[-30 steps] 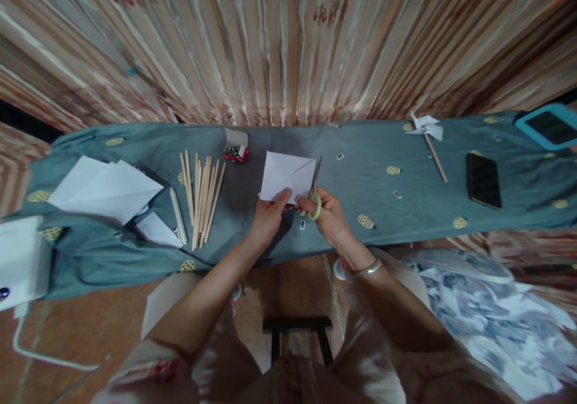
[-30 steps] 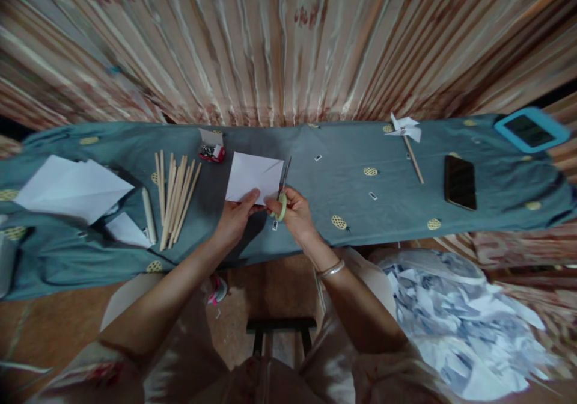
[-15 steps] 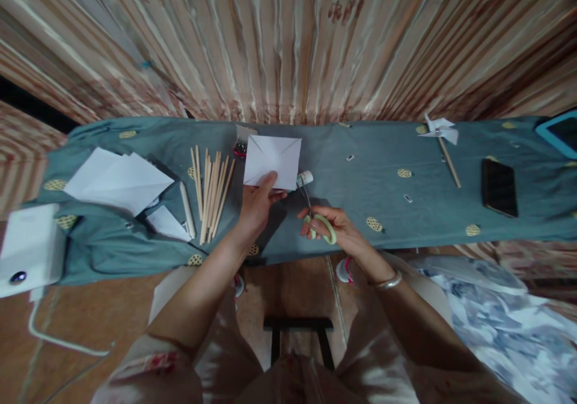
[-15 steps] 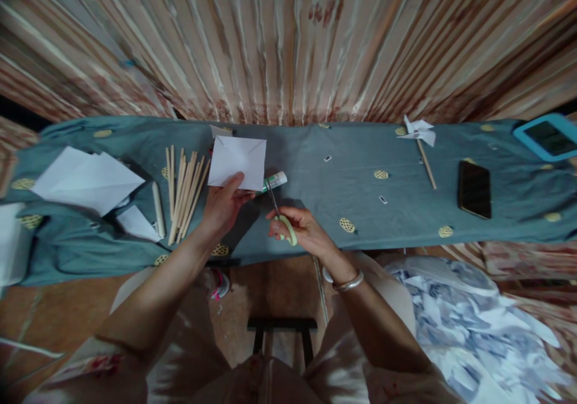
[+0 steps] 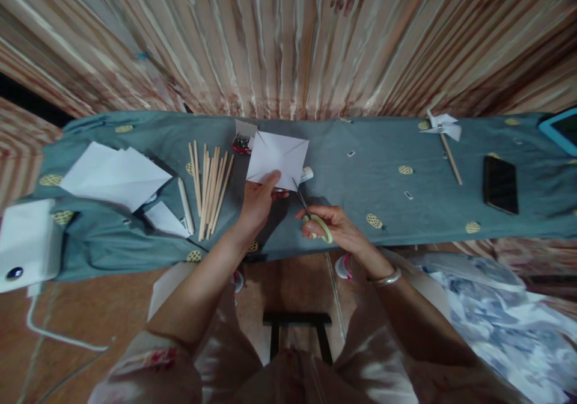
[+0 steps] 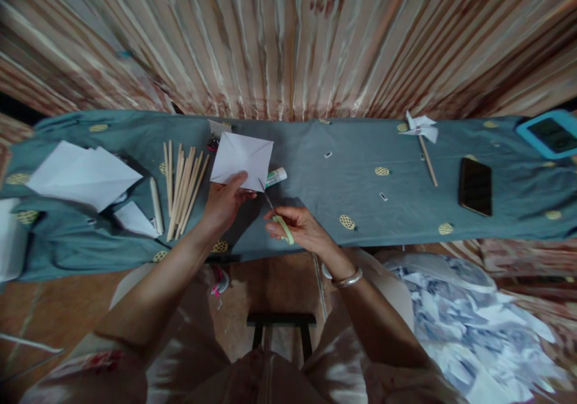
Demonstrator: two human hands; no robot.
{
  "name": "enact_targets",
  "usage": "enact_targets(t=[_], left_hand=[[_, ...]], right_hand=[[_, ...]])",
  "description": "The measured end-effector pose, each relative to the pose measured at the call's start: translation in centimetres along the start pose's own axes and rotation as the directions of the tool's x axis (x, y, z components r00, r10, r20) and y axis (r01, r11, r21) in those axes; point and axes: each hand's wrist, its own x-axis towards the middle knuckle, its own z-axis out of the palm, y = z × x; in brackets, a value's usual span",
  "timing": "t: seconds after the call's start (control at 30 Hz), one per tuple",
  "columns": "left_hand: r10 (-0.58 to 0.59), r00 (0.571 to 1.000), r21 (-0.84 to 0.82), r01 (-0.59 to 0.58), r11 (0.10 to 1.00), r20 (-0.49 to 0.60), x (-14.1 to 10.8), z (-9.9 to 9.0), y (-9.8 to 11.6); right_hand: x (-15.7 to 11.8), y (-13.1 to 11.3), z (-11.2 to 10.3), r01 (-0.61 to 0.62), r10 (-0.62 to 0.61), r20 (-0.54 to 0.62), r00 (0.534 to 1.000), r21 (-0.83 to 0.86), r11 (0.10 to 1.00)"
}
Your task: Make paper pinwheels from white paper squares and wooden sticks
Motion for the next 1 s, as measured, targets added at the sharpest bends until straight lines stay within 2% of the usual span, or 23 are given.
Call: enact_targets(t=[0.57, 1.0], left_hand=[[0.010, 0.999, 0.047, -0.012, 0.999, 0.040, -0.29, 0.09, 0.07], [0.001, 1.000, 0.067, -0.002, 0.998, 0.021, -0.32, 0.22, 0.14]], right_hand=[[-0.01, -0.63, 0.16, -0.011, 0.011, 0.010, 1.000, 0.005, 1.000], [0.09, -0.09, 0.15, -0.012, 0.012, -0.003, 1.000, 0.026, 1.000]])
